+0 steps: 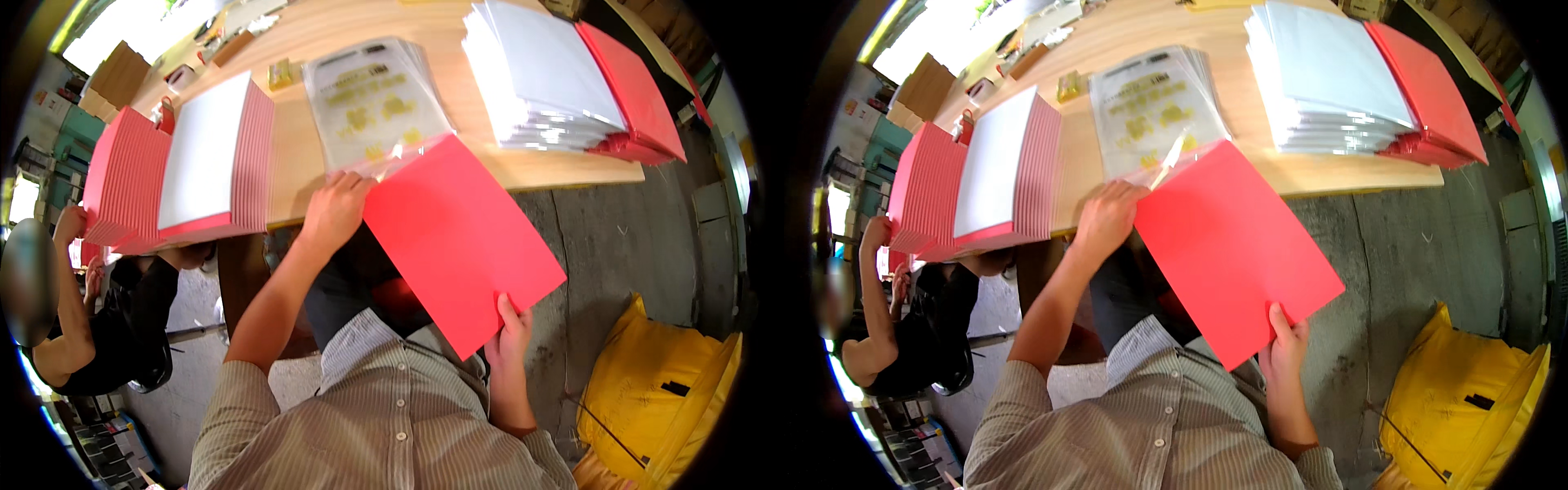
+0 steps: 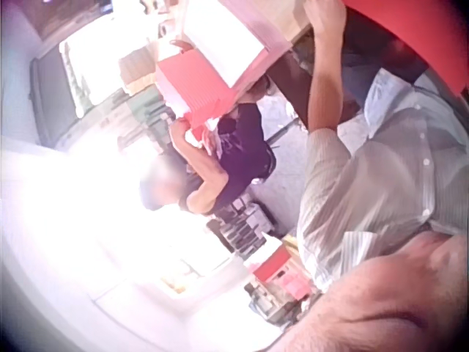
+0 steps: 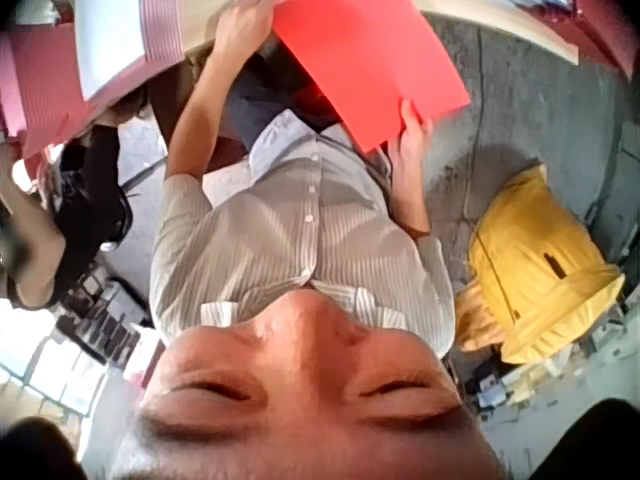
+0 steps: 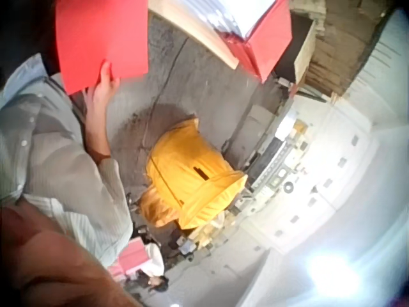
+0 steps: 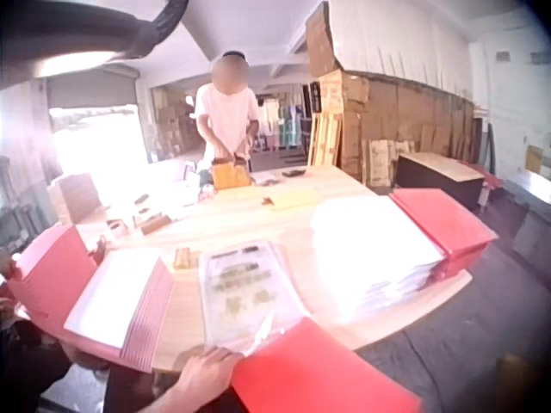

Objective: The person sits at a table and repeatedly inserts white and red sheets of paper into clear plastic sleeves. They handle the items one at a time, sliding the paper into the sleeve and stacking the finished units on the table.

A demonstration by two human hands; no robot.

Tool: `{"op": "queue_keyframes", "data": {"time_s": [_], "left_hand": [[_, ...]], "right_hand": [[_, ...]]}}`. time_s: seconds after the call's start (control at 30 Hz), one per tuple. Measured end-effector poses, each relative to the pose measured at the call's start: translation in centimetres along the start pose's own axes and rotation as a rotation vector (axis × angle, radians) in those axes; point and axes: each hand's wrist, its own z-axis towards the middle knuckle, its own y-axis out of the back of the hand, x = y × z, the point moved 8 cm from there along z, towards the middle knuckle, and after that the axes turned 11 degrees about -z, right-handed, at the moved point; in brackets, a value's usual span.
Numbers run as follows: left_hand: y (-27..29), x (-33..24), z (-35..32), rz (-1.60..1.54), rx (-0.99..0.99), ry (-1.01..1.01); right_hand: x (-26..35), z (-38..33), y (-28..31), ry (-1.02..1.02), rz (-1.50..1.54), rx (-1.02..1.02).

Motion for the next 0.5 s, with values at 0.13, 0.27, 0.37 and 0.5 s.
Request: {"op": "queue_keyframes", "data": {"time_s": [0.13, 0.27, 0.37, 0.5], "left_hand": [[0.2, 0.1, -0.4, -0.016, -0.038, 0.001], [0.0, 0.3, -0.4, -0.011, -0.032, 0.012], [-0.2, 0.5, -0.4, -0.008, -0.044, 0.007], [-0.4, 0.4, -0.3, 0.001, -0.041, 0.005]], "right_hand": [[-0.4, 0.1, 0.5, -0.012, -0.012, 0.013], [-0.4, -0.6, 0.7, -0.011, -0.064, -0.008], [-0.6, -1.2, 1.4, 0.003, -0.030, -0.001], [-0.4, -2.1, 2.1, -0.012, -0.054, -0.055]]}}
